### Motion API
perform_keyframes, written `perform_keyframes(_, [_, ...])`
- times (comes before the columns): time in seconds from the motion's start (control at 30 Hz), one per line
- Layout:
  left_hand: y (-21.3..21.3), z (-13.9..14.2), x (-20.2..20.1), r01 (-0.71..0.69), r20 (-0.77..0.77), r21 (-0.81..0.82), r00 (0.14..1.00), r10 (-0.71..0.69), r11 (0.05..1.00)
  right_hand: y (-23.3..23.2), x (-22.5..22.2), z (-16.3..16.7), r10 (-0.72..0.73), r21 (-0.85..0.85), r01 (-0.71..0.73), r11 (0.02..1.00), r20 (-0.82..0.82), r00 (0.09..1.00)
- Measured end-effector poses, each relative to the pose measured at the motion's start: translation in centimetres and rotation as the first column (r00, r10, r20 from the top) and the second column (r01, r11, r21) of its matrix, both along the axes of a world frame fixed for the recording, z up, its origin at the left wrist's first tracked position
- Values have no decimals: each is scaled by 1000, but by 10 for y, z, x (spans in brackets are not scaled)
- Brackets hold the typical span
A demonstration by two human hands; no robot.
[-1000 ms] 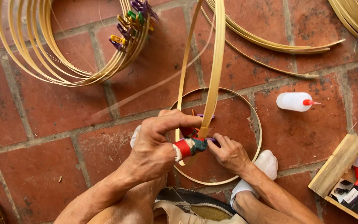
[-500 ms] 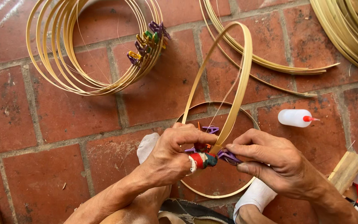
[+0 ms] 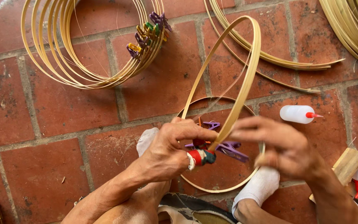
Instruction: The person sits on a tiled floor and repeatedly forms thin bamboo strips into circular rings. They apply glue to the overlapping ends, press them together, and secure each joint with a small plastic clothespin. Completed rings are stacked to the left.
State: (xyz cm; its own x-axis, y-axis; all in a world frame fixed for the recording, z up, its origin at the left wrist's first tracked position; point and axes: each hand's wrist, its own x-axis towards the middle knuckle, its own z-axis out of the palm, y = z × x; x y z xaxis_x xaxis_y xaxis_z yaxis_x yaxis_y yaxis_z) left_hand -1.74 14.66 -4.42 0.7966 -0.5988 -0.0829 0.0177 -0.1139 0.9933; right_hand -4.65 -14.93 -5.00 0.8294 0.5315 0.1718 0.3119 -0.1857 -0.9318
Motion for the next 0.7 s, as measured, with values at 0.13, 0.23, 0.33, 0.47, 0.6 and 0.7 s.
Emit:
perform_keyframes(0.13, [2,2,3,-33,11,-20,999,33,999,25,6,-92,-54,-523,231,821,331,942])
perform_keyframes(0.23, [-2,3,4,-23,-24,-34,999,22,999,35,-6,-172,7,-526,66,848,136,991])
perform_keyframes(0.33, [-6,4,6,-38,-111,-22,993,35,999,30,-19,-208,-265,-625,59,778,-241,934])
perform_keyframes(0.47, [-6,7,7,22,-193,82,981,-6,996,-1,-2,-156,-535,-471,458,754,-35,844])
perform_keyframes(0.6, [-8,7,8,73,-117,-21,990,-75,997,-44,-2,-23,-623,-62,620,782,-114,774])
perform_keyframes(0.7, [-14,6,6,144,-34,-20,989,-145,989,-36,-10,45,-439,110,513,851,-385,812])
